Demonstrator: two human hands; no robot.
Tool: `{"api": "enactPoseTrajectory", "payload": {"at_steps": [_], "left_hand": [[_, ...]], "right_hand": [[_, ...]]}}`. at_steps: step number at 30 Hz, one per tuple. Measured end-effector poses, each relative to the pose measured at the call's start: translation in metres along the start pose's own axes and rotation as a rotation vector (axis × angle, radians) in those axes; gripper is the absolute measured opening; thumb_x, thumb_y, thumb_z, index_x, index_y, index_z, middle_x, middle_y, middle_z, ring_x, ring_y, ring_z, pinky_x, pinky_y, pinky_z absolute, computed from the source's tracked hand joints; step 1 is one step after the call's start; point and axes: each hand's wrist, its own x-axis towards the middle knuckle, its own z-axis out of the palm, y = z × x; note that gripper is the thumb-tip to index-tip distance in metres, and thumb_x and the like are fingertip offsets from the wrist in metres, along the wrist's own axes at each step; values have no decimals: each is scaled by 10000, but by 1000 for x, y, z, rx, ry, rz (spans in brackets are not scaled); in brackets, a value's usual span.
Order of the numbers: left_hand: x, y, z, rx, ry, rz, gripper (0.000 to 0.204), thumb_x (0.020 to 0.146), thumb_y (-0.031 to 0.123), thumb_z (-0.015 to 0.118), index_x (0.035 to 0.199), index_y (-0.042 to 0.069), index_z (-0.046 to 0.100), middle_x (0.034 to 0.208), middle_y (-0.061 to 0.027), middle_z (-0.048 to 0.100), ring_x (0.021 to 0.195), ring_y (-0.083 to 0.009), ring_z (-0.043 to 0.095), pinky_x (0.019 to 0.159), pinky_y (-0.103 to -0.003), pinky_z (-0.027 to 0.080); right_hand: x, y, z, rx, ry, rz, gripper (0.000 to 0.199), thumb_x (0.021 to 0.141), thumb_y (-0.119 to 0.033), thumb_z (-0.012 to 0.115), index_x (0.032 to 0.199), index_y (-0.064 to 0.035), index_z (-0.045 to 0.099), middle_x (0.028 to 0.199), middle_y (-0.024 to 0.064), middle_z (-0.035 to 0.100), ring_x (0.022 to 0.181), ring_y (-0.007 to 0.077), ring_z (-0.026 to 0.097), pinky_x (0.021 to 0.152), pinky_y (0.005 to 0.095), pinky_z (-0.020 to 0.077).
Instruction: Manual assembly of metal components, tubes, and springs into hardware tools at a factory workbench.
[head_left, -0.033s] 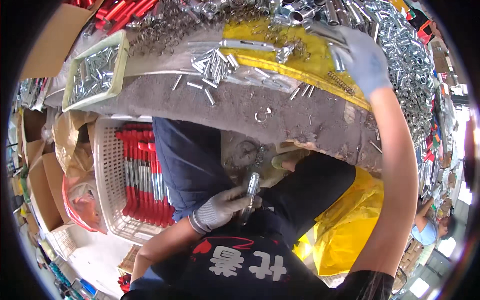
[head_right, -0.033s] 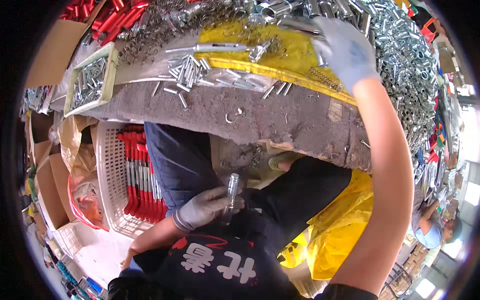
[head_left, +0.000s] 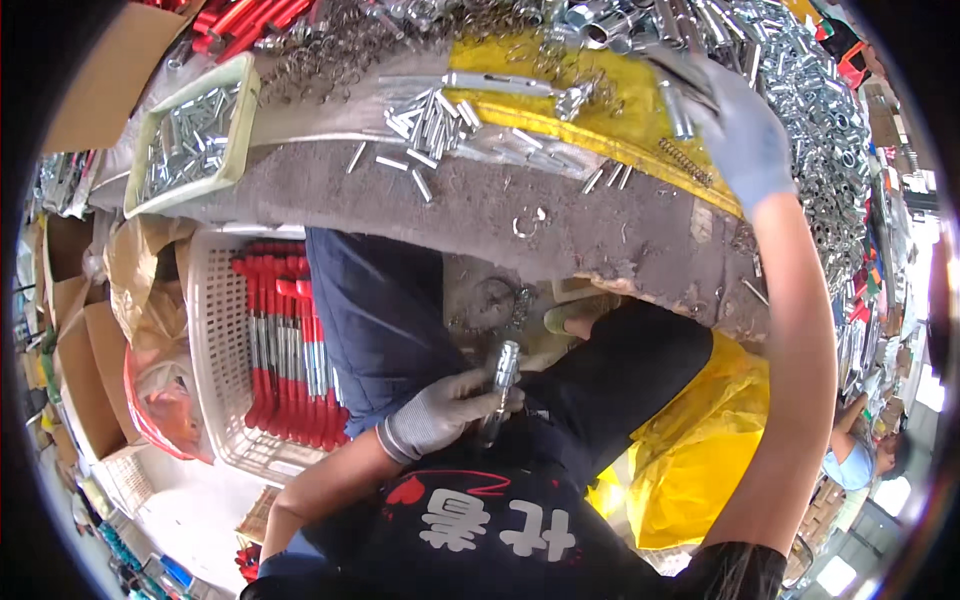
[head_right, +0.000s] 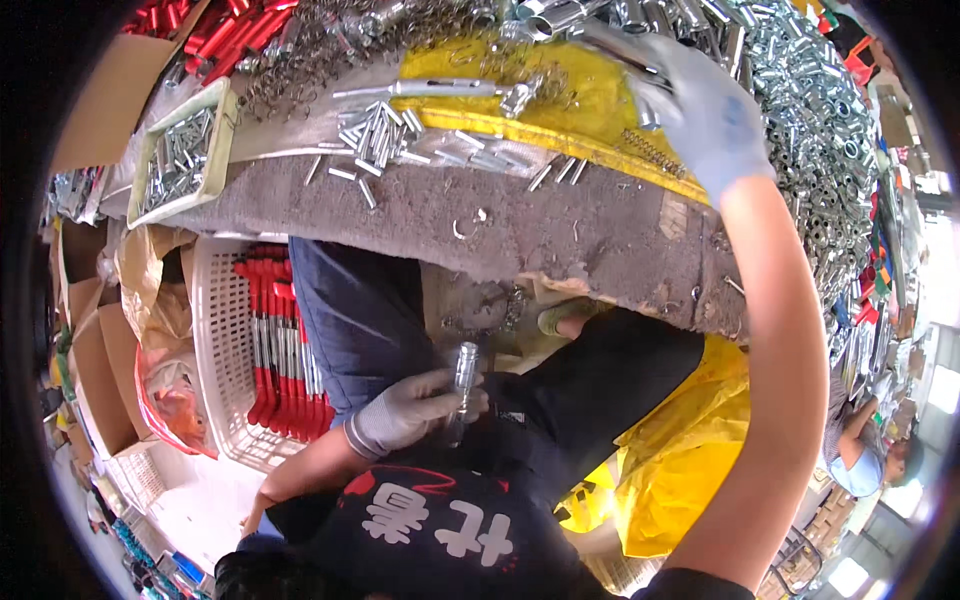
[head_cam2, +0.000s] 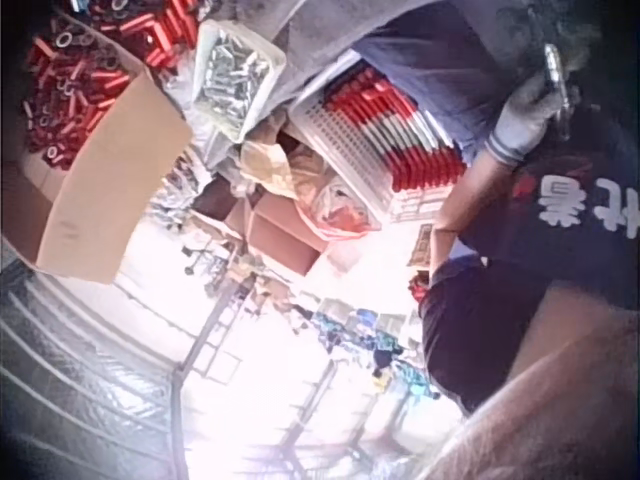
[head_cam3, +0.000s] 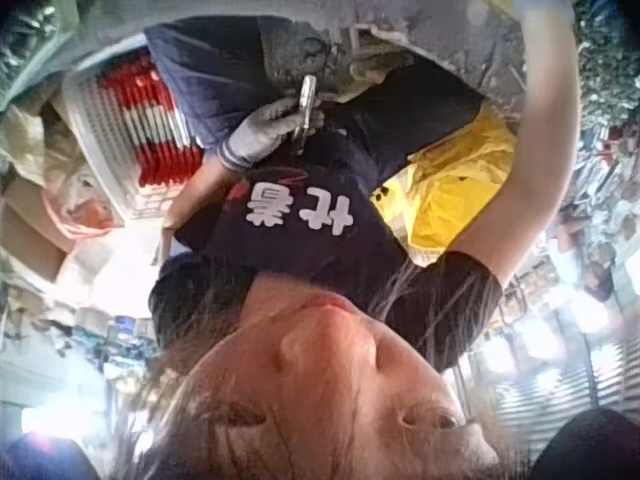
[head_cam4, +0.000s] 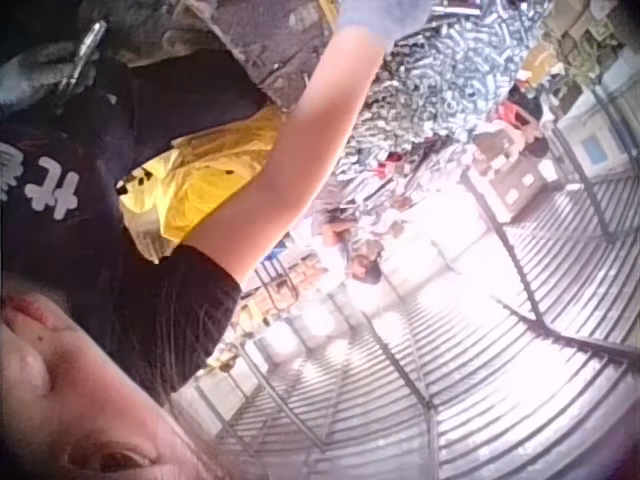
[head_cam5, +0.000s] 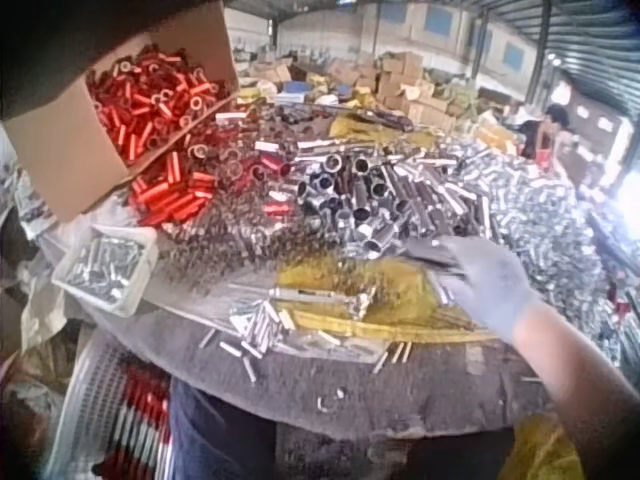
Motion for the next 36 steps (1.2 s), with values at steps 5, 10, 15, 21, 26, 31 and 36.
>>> {"api": "enactPoseTrajectory", "payload": {"at_steps": [5,10,15,21,26,31,36], "left_hand": [[-4,-1,1,133,26,178,379,909,172,613,1217,-10,491,1063,-68,619,988,-147,593,907,-296,460],[1,-6,14,91,129,177,281,810,74,721,1028,-5,564,863,-19,612,762,-80,578,701,-230,490],[-3,-14,19,303,201,158,375,756,77,761,1049,8,538,895,-23,611,821,-97,582,772,-251,487],[-10,-7,38,713,363,152,437,648,180,849,935,8,568,749,-9,584,702,-62,525,641,-239,466],[-22,-21,29,992,330,428,818,662,323,829,1288,-41,448,1152,-225,586,1057,-311,598,895,-360,476],[-5,36,7,1039,185,837,518,960,318,491,1325,-44,435,1257,-234,533,1146,-364,541,960,-374,429],[7,43,-4,707,57,396,497,977,370,468,1242,-46,533,1036,-106,667,985,-168,612,887,-288,462]], "right_hand": [[-85,-24,-53,364,-88,-84,461,840,-74,556,1289,8,490,1242,167,567,1162,257,548,1001,314,383],[-143,-29,-84,985,-298,265,381,705,1,607,1081,37,555,1035,115,630,910,173,625,854,303,486],[-157,-69,-39,1381,-353,500,324,854,-270,619,1050,-16,575,889,43,654,566,22,485,442,160,326],[-148,-122,-2,1243,-603,306,469,819,-451,687,910,1,599,733,57,634,608,96,589,560,241,488],[-191,-145,44,1191,-852,234,523,798,-466,711,965,24,632,807,148,678,782,179,659,731,344,507],[-209,-167,54,1231,-834,230,406,801,-368,696,979,-6,646,865,186,677,846,271,669,751,359,503],[-135,-138,-8,637,-868,-189,311,847,-378,605,911,-77,654,820,136,644,783,320,635,681,395,485]]}}
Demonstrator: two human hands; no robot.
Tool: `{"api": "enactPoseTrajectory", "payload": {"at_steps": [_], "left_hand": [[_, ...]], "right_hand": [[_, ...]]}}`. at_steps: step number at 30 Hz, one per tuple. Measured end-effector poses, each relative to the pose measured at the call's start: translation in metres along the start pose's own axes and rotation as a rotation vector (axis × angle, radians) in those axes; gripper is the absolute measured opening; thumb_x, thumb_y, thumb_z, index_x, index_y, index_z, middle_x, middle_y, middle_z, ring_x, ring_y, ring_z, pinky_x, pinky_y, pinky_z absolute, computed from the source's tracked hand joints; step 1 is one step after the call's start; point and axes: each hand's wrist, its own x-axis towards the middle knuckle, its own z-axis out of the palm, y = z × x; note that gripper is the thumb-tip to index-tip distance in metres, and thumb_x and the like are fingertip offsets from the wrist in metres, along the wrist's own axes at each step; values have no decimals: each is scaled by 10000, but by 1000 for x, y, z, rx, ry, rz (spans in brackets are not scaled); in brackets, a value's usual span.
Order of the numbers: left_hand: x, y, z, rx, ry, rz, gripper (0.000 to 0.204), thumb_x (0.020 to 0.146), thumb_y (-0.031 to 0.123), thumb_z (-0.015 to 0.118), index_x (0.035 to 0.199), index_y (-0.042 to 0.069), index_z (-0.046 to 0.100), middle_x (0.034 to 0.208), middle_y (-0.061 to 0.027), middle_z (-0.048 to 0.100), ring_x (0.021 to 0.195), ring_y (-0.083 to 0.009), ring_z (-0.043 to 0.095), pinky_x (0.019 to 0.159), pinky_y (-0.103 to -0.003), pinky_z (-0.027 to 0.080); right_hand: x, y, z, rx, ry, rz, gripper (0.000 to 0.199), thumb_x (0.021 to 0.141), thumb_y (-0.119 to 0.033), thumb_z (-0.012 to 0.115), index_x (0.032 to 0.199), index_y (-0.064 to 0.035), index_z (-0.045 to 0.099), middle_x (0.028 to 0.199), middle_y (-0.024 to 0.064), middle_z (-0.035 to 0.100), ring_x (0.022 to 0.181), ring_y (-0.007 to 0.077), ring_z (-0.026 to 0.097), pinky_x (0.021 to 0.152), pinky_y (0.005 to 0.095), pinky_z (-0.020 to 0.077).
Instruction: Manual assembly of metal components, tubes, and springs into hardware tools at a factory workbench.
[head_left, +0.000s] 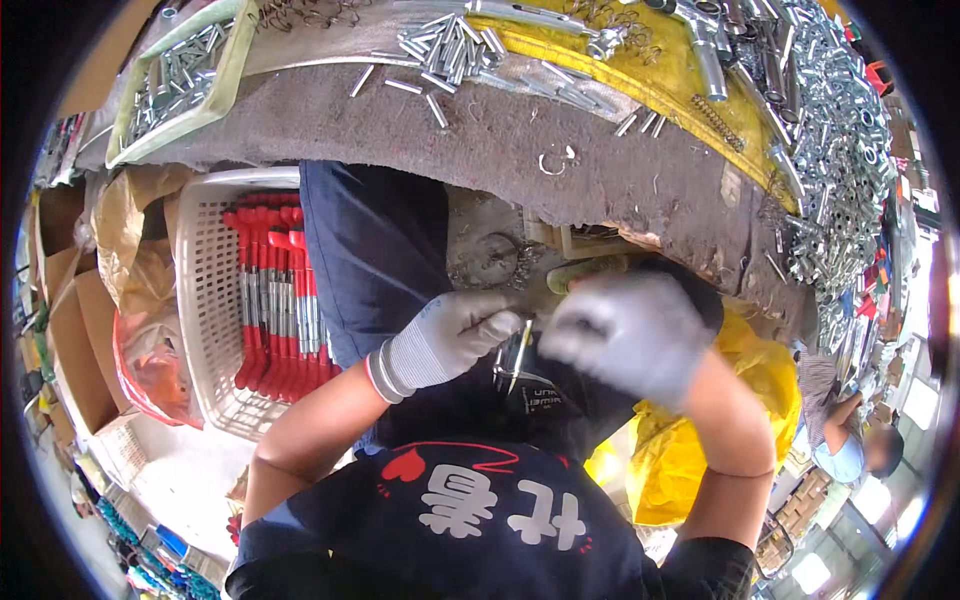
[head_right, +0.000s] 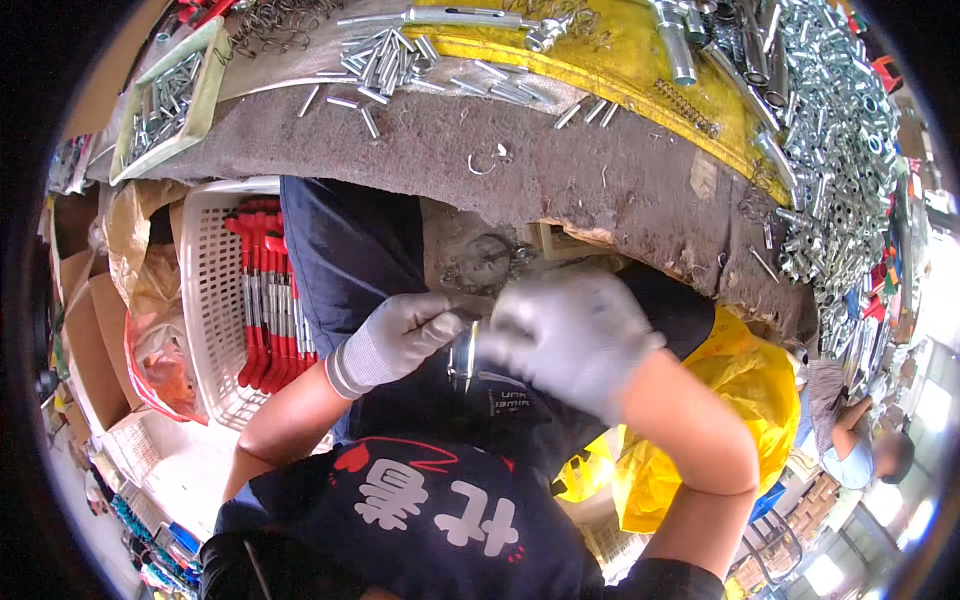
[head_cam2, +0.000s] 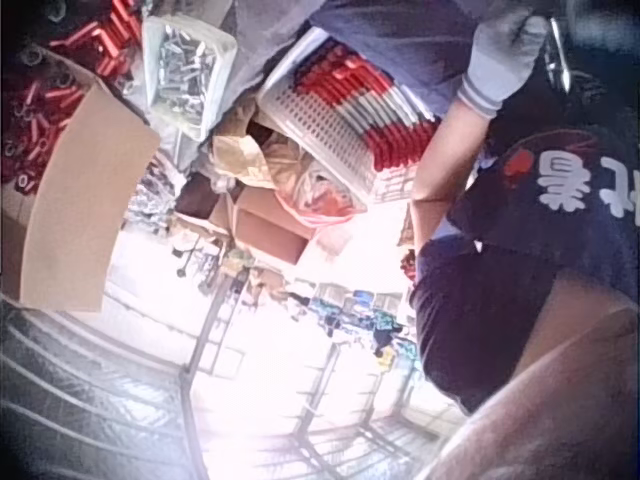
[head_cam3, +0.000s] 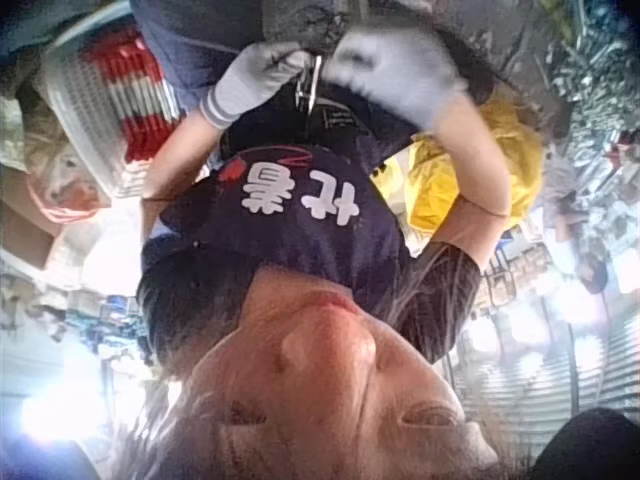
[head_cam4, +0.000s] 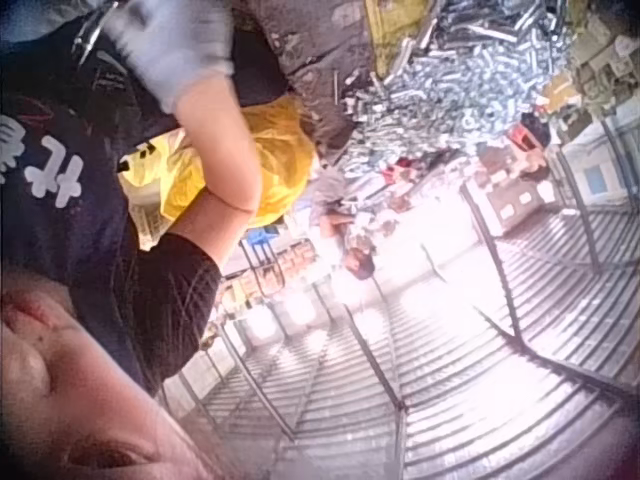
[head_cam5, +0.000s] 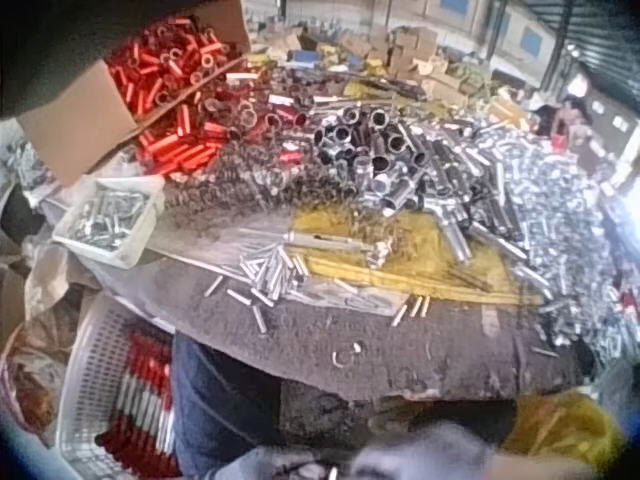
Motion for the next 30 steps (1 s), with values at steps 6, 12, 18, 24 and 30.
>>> {"api": "enactPoseTrajectory", "payload": {"at_steps": [6,12,18,24,30], "left_hand": [[4,-23,10,-304,5,-107,352,995,247,461,1187,-24,578,939,-84,684,897,-119,623,815,-256,484],[-7,-38,21,-341,-41,-157,379,1003,252,449,1227,-38,545,993,-110,670,961,-159,637,858,-270,495],[-23,-18,24,-128,8,-279,341,974,234,504,1189,-18,585,961,-69,676,894,-67,568,808,-232,463],[-27,-34,34,-129,41,-196,315,971,189,483,1187,-14,589,1035,-101,675,956,-92,572,854,-256,457],[-29,-32,35,10,20,-135,318,1000,225,442,1205,43,603,1136,-70,656,1040,-92,555,939,-269,427]], "right_hand": [[53,57,-67,-792,682,-245,151,806,-105,635,957,-116,631,952,56,640,846,276,627,723,355,505],[38,44,-60,-303,793,-255,147,818,-41,629,965,-53,617,894,38,646,805,185,632,721,281,500],[-10,12,56,451,338,-259,108,777,-76,702,864,-28,659,837,115,675,767,236,656,708,319,505],[-13,11,118,497,314,-242,106,745,-48,688,846,-55,655,816,100,644,760,271,624,705,332,489],[-26,4,131,73,226,-321,146,771,-179,564,884,-150,652,852,54,596,795,281,609,705,381,495]]}}
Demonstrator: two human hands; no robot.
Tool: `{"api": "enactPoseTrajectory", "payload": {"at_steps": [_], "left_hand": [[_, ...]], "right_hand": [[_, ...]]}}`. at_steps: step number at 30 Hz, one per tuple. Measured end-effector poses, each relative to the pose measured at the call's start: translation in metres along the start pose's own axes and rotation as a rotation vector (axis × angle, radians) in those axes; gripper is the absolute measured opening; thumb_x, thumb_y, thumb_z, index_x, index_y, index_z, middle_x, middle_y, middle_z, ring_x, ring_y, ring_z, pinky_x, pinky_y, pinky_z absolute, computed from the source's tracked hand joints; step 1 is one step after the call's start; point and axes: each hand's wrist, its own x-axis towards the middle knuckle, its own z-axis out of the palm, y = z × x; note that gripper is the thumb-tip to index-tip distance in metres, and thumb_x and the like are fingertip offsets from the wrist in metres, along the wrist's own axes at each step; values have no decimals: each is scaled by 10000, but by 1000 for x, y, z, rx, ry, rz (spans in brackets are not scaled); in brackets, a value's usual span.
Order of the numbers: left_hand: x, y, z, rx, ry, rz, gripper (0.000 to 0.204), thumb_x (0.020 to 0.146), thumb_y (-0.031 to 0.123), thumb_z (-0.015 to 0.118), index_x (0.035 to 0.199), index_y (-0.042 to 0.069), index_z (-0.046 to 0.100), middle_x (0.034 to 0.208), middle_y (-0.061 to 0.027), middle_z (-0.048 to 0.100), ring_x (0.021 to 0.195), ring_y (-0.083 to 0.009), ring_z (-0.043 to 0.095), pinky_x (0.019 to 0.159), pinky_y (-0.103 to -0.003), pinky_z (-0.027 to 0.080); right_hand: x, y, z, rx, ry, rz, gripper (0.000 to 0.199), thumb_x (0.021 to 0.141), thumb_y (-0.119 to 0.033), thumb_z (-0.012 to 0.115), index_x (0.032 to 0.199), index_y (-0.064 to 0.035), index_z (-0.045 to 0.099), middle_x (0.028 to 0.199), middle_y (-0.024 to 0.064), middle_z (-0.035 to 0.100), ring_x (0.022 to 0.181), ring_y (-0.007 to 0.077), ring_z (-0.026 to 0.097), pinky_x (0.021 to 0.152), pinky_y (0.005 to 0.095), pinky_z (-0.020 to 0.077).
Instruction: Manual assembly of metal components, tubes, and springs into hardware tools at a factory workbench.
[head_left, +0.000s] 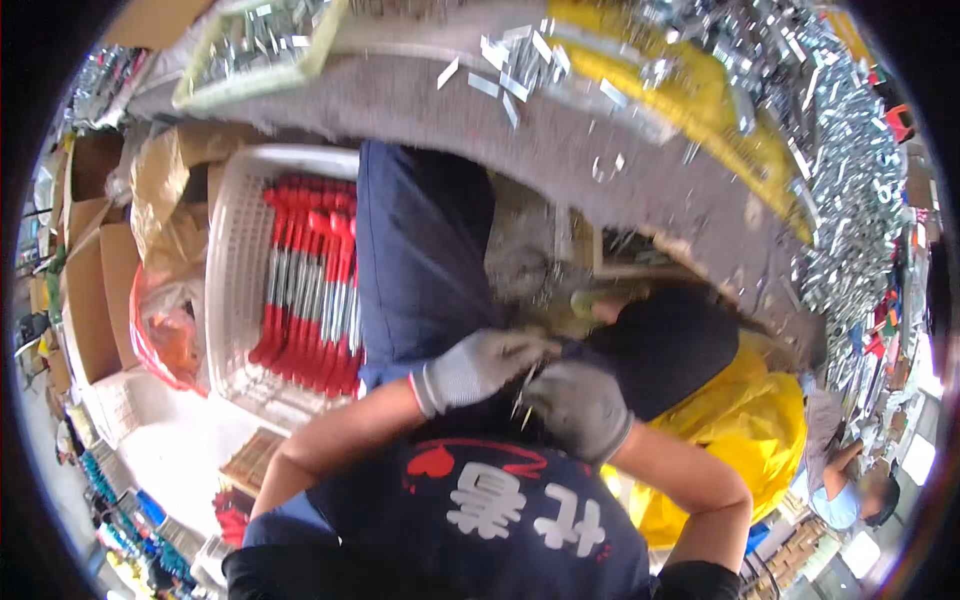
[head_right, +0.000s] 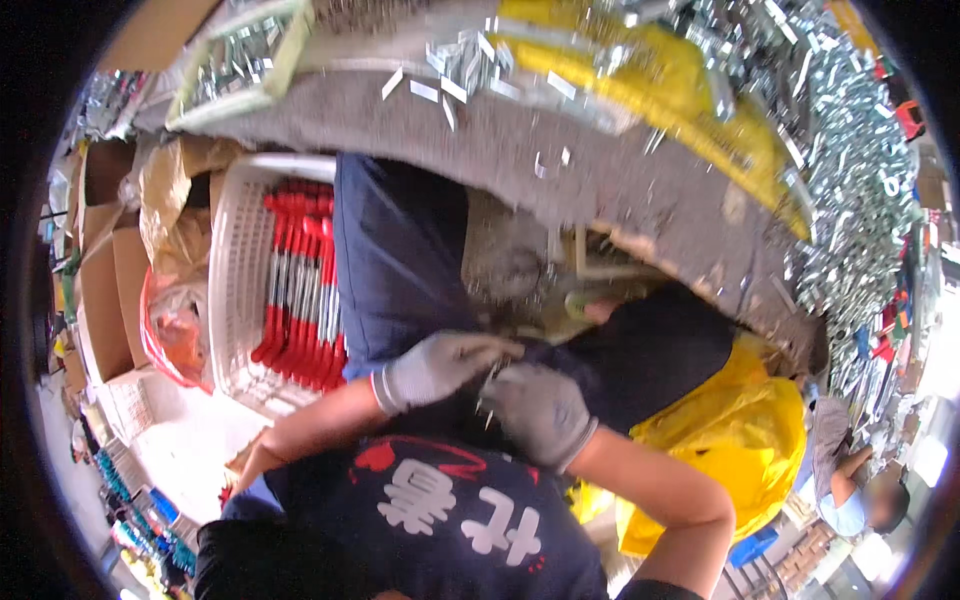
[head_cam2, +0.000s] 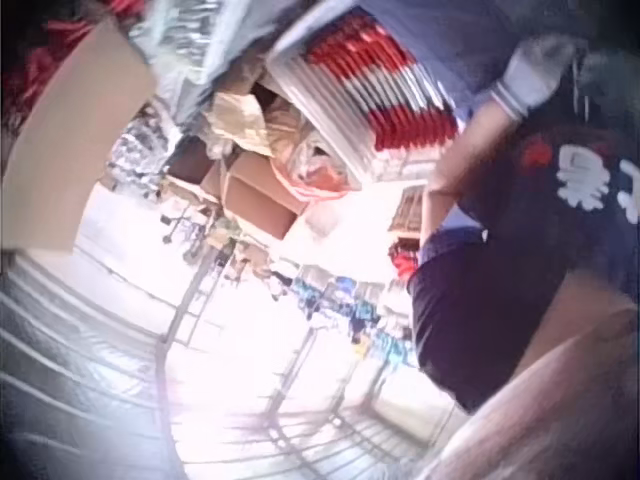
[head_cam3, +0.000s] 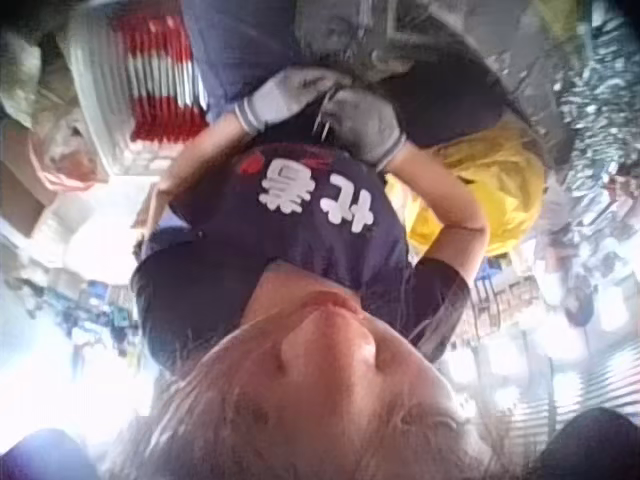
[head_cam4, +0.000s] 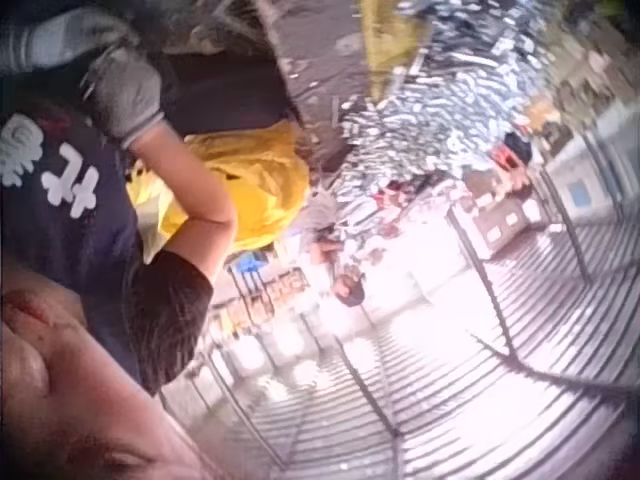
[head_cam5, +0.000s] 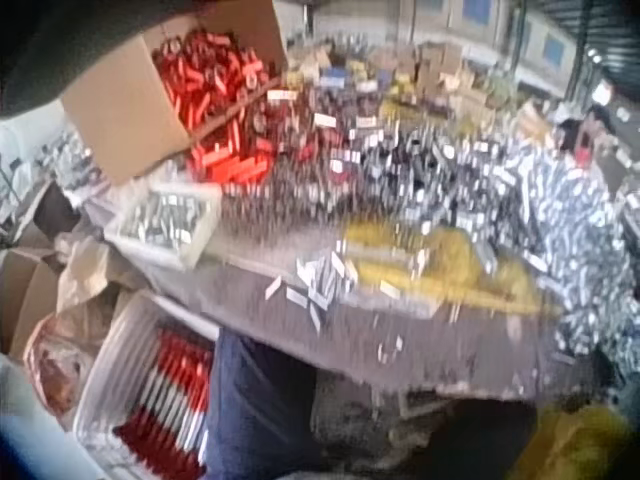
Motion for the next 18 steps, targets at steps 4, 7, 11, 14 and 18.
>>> {"api": "enactPoseTrajectory", "payload": {"at_steps": [4,7,11,14,18], "left_hand": [[-2,-11,1,-174,19,-17,309,986,225,480,1211,52,601,918,-16,631,849,-60,506,788,-230,441],[-6,-6,-12,-147,-96,59,474,969,301,519,1361,50,431,1156,-77,584,1060,-114,511,926,-274,423],[-3,-9,-12,-129,-2,155,716,874,216,672,1448,88,264,1269,-140,509,1151,-164,495,982,-308,406],[-4,-6,-16,-368,24,101,681,911,148,609,1457,44,217,1133,-105,599,1027,-139,577,922,-297,456],[-9,11,-19,-493,96,62,398,969,206,524,1290,-2,414,1077,-82,614,980,-138,592,879,-291,479]], "right_hand": [[-4,-10,6,-257,82,-1,126,776,-219,586,891,-196,632,856,24,577,785,237,618,650,386,499],[7,-3,7,58,125,137,178,763,-241,688,886,-129,625,826,68,605,797,248,624,675,374,491],[31,-6,-55,140,-23,140,321,720,-301,774,914,-82,642,884,110,648,832,272,633,707,371,492],[89,-19,-142,-149,433,-171,237,705,-170,750,908,-85,662,866,111,657,817,305,638,711,401,500],[211,1,-256,-491,849,-180,216,896,-160,553,1041,-28,644,1038,133,642,984,275,606,880,357,451]]}}
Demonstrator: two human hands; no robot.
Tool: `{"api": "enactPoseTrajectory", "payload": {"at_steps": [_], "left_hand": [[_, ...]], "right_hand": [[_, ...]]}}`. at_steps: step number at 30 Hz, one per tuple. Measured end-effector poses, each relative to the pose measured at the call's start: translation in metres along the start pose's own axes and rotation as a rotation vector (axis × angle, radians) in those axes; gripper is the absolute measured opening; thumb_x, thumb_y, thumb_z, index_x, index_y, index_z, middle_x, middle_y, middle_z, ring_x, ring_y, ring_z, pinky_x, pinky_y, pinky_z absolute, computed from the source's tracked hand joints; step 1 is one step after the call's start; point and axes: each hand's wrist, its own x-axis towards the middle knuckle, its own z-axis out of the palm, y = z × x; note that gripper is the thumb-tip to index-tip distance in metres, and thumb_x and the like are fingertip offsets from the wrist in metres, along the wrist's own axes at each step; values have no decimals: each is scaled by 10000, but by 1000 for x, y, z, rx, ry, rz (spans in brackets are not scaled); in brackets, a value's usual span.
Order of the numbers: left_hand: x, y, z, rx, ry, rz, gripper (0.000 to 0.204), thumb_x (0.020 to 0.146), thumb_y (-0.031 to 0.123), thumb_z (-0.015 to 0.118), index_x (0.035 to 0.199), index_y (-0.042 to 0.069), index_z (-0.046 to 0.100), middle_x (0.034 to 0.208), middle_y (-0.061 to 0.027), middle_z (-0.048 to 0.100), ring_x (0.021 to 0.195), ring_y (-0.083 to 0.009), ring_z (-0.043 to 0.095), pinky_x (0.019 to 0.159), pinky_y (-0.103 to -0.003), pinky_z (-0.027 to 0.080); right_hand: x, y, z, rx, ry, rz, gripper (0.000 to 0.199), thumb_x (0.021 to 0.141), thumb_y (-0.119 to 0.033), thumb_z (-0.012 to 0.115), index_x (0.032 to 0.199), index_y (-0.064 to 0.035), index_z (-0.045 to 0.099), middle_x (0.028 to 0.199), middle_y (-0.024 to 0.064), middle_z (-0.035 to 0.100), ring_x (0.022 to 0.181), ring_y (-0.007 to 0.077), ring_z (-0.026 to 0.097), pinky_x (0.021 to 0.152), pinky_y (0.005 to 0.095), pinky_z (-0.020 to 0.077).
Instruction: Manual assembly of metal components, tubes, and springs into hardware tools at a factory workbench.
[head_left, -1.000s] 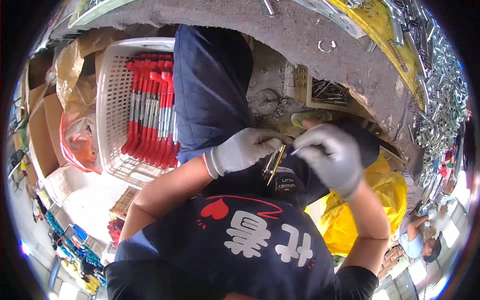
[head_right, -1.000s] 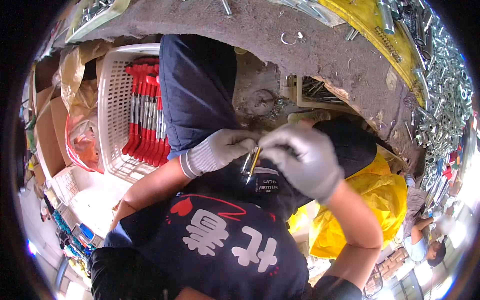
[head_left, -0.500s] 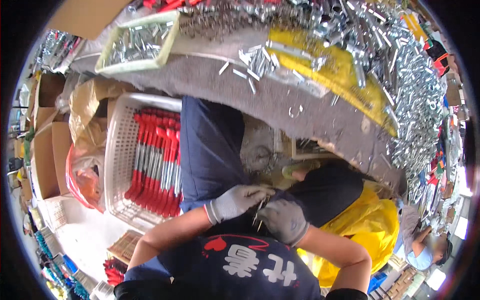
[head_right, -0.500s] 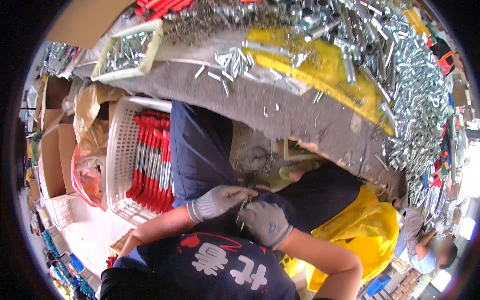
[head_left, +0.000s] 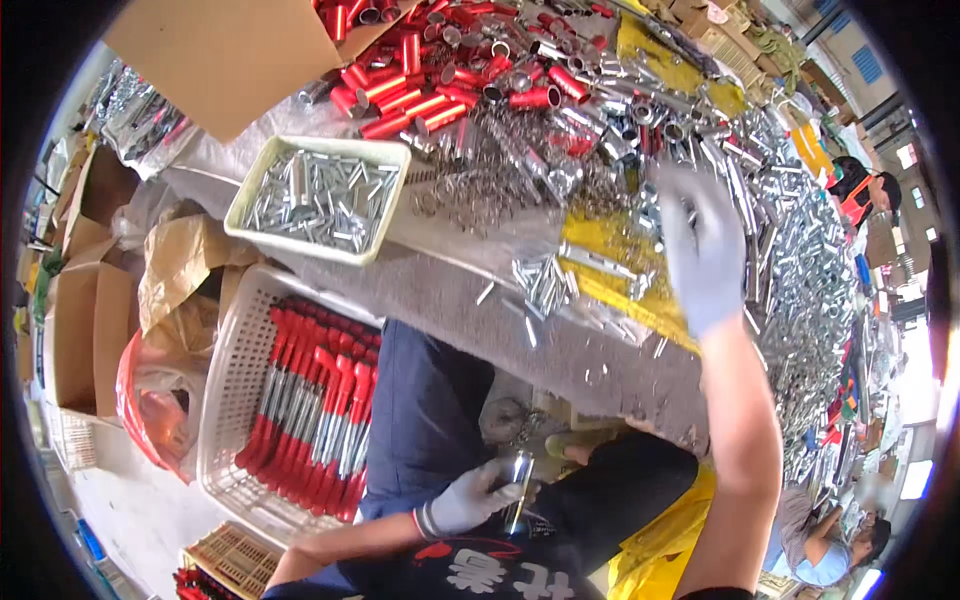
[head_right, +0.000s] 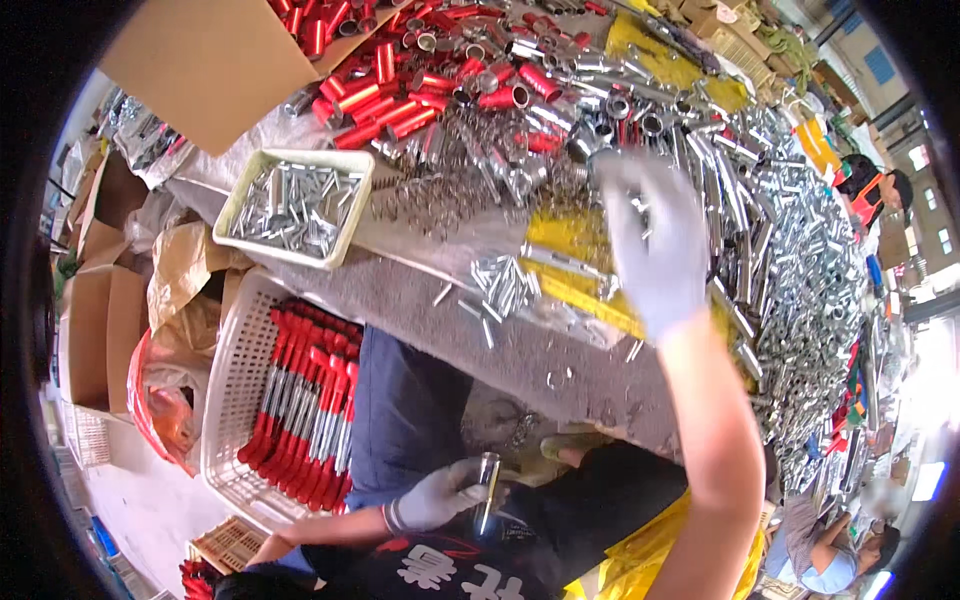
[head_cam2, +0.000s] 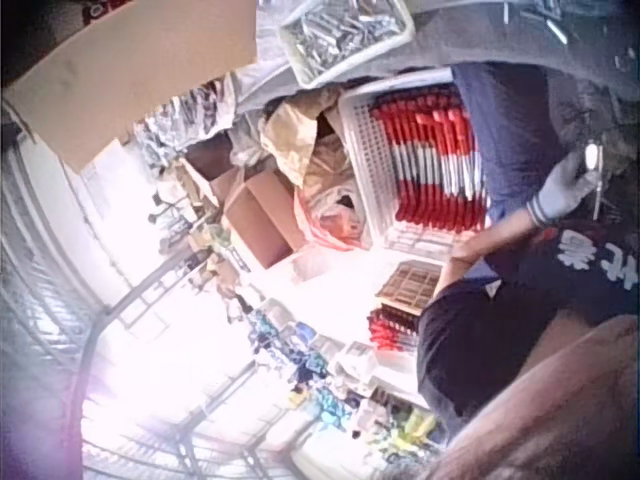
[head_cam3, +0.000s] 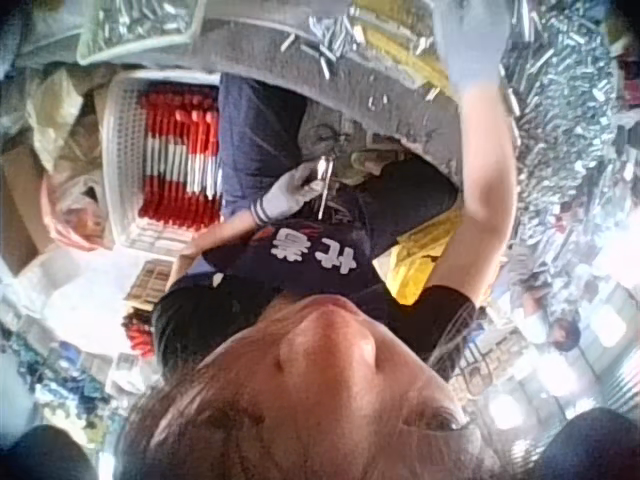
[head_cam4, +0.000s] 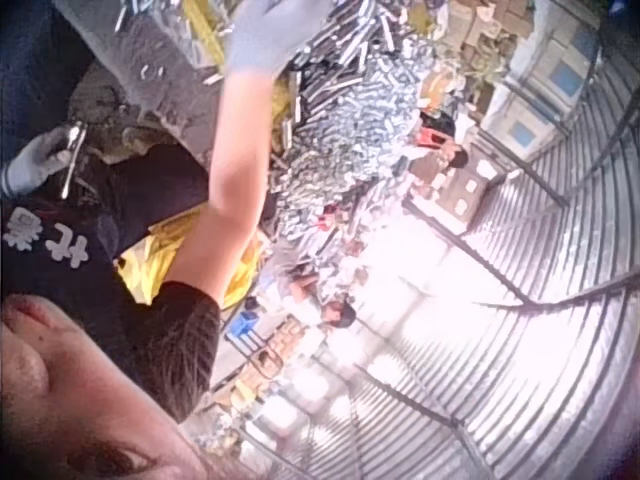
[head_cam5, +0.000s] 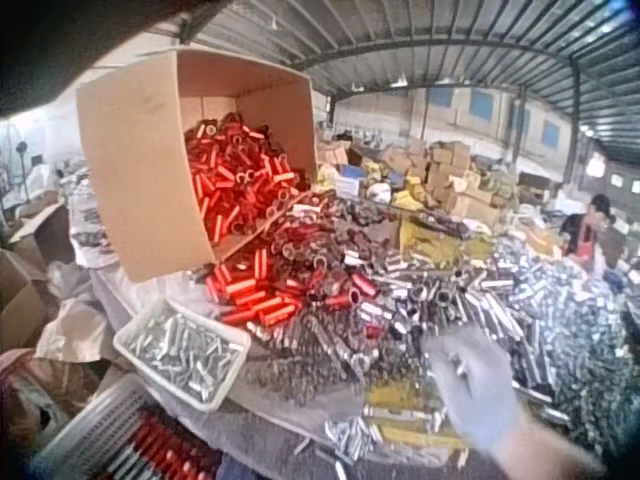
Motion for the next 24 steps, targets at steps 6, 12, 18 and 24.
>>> {"api": "enactPoseTrajectory", "payload": {"at_steps": [6,12,18,24], "left_hand": [[2,-50,-3,-260,-53,41,343,976,297,504,1156,8,462,1013,-77,599,914,-135,584,835,-285,481],[-3,-32,13,-477,-31,-66,261,1001,225,453,1155,14,454,965,-56,589,857,-113,571,786,-270,477],[-4,-71,16,-266,-274,-12,360,1000,274,436,1266,35,395,971,-51,564,835,-120,548,772,-290,463],[-9,-54,40,-5,-378,-304,303,987,230,458,1221,37,463,966,-48,576,847,-118,576,778,-277,491]], "right_hand": [[162,45,98,-303,-513,541,447,908,-377,511,1261,-104,546,1265,122,579,1183,283,544,1021,392,407],[151,93,107,-280,-46,264,501,836,-442,582,1225,-127,576,1131,179,632,1075,338,599,901,416,478],[-70,-60,-5,535,-257,389,362,857,-148,577,1192,-10,566,993,124,637,893,242,630,807,349,494],[-236,-107,-20,899,-649,890,316,847,-94,611,1152,-15,583,937,106,636,821,138,603,730,273,479]]}}
